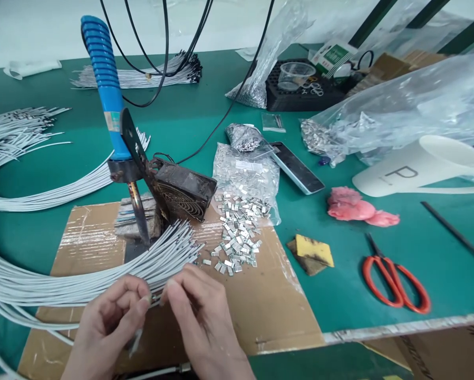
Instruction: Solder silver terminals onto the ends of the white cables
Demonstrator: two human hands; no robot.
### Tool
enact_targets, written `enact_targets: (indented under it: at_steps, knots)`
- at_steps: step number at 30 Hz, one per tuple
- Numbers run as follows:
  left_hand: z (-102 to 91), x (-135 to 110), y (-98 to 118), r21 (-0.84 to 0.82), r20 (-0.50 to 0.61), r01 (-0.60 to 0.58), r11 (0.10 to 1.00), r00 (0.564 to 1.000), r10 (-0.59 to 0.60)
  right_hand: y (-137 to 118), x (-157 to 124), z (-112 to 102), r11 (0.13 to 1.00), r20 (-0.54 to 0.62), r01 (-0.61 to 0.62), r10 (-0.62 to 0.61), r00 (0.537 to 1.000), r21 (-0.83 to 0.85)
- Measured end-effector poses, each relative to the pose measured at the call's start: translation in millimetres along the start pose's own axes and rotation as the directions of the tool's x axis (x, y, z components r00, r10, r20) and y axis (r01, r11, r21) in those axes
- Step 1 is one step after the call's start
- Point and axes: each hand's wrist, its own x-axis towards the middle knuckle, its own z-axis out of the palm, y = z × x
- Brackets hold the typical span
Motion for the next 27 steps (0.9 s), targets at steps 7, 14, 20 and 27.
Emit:
enact_targets:
  at_steps: [7,14,20,27]
  knots:
    - [-2.0,2,2,-0.037,0.061,0.061,0.997,0.996,-0.059,8,0,17,0.973,0.029,0.218,-0.217,0.976,-0.077]
    - [-10.0,10,-3,-0.017,0.039,0.056,0.998,0.998,-0.055,20,-4,2,0.985,-0.127,0.129,-0.143,0.982,-0.113]
    - [-12.6,11,1,-0.04,-0.025,0.008,0.999,1.0,-0.009,39,6,-39,0.826,-0.212,0.068,-0.222,0.952,-0.559]
    - [-6.7,10,2,-0.025,-0.037,0.01,1.0,0.999,-0.011,50,-3,-41,0.777,-0.198,0.086,-0.263,0.944,-0.623]
